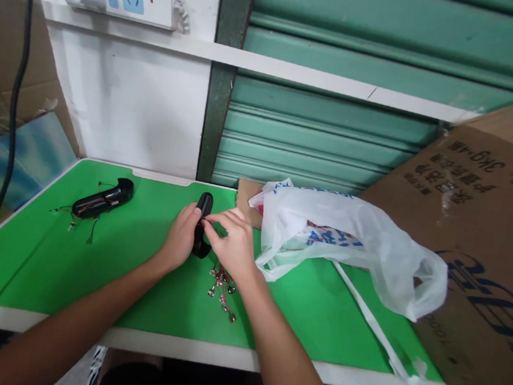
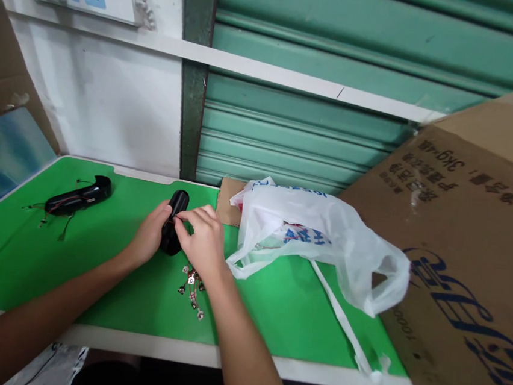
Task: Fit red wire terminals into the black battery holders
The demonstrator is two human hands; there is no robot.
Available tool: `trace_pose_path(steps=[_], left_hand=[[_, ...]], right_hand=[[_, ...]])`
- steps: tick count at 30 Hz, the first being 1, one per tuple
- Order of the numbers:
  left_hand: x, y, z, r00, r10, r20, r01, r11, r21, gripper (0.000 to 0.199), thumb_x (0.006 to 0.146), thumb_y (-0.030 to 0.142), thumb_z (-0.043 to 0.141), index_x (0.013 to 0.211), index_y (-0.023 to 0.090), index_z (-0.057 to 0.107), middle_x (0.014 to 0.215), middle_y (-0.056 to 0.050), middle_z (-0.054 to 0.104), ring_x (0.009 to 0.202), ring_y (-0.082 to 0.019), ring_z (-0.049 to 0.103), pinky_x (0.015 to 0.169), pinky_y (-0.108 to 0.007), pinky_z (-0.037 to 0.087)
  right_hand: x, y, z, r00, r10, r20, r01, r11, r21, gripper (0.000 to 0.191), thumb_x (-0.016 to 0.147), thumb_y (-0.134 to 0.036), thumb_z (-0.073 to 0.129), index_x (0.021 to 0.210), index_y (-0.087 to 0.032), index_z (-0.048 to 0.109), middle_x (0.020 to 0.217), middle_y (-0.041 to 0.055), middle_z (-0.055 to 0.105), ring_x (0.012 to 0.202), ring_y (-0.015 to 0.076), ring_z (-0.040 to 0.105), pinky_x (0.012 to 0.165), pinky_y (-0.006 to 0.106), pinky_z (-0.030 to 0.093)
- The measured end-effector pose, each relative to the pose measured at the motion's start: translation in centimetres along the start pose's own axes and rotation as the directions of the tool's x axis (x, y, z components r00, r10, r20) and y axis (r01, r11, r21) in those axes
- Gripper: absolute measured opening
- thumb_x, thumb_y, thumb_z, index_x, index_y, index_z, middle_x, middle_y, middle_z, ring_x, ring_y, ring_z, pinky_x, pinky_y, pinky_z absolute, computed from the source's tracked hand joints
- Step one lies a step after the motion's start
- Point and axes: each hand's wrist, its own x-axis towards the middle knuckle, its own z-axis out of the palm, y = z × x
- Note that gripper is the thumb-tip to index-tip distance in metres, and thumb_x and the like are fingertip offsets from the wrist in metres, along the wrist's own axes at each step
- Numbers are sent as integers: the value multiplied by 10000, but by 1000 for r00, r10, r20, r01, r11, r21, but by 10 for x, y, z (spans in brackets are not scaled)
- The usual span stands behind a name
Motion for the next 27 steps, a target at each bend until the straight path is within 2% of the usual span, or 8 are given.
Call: trace_pose_path(steps=[8,12,16,22,27], left_hand=[[-3,-5,3,1000,2,-29,-4,999,-44,313,993,412,364,881,209,574,912,-41,596,908,-219,554,862,-340,423],[1,-5,2,1000,13,-21,-14,999,-45,314,1001,405,363,872,212,575,924,-42,613,931,-221,566,884,-343,428],[4,-5,0,1000,2,-15,-2,1000,9,296,997,386,376,881,212,586,924,-47,622,951,-229,575,917,-359,430],[1,-1,-2,998,57,-4,-57,994,97,298,1013,370,355,966,216,606,987,-68,631,992,-242,574,956,-384,435],[0,-1,-3,994,107,30,-110,984,143,304,1017,359,344,941,212,598,964,-75,620,978,-248,570,954,-401,447]], right_hand=[[0,3,4,1000,-7,-18,8,995,95,130,922,-137,685,839,-212,751,781,28,753,775,214,633,736,345,510],[2,6,1,999,-33,-6,33,993,109,113,928,-148,691,881,-219,765,804,23,764,803,209,648,756,338,522],[2,8,-3,994,-78,80,78,997,9,135,965,-155,639,965,-203,765,884,43,777,858,221,643,801,350,522],[1,3,-7,978,-61,198,111,962,-250,168,1005,-199,573,955,-189,734,883,73,728,865,245,593,773,371,472],[2,2,-7,947,-75,312,162,951,-263,185,985,-123,547,894,-192,692,865,72,685,847,240,556,751,356,442]])
